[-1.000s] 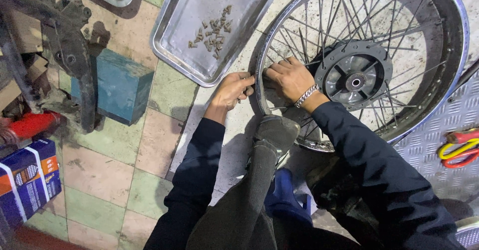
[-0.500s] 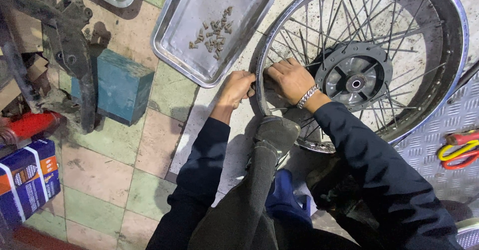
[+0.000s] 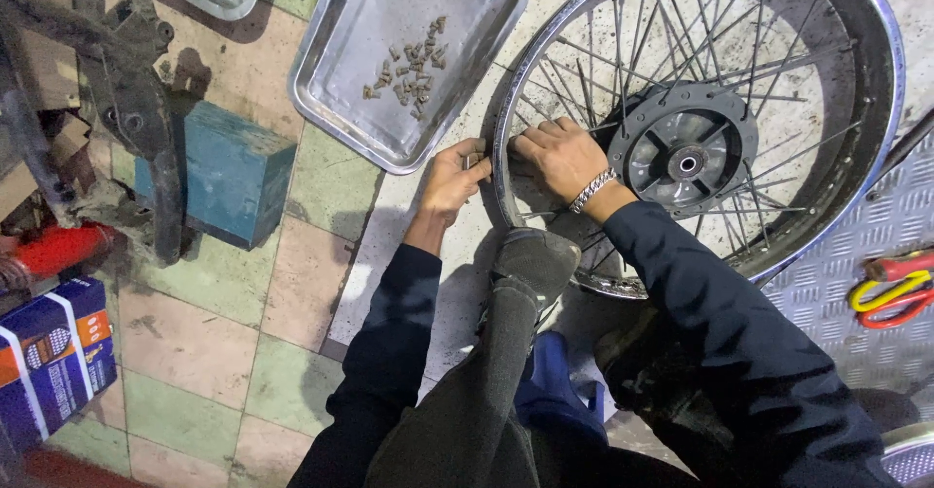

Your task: Threading nipples onto spokes to assemble or repair a motorcycle wheel.

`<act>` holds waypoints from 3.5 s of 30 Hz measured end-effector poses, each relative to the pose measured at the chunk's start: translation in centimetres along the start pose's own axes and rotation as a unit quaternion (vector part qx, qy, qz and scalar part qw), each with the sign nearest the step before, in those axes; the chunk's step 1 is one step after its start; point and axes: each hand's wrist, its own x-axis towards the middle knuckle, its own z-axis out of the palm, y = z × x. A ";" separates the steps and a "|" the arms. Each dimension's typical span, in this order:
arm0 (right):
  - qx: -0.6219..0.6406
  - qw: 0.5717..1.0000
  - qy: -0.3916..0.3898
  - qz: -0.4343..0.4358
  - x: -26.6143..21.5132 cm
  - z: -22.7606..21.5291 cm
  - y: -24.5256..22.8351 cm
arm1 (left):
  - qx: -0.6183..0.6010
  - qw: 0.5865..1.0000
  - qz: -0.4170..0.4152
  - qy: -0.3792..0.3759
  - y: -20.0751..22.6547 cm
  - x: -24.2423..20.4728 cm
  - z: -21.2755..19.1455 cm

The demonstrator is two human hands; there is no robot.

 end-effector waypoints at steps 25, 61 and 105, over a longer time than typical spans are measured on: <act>-0.011 0.999 0.034 -0.020 0.6 -1.2 -0.4 | 0.083 0.996 0.017 -0.039 2.5 -0.7 0.0; 0.028 1.000 0.002 -0.007 -0.5 0.0 -0.1 | 0.174 0.983 0.031 0.038 4.6 -0.9 -0.9; 0.549 0.657 -0.162 0.491 -3.6 -5.4 -7.7 | 0.164 0.954 0.198 0.157 10.5 -9.6 4.0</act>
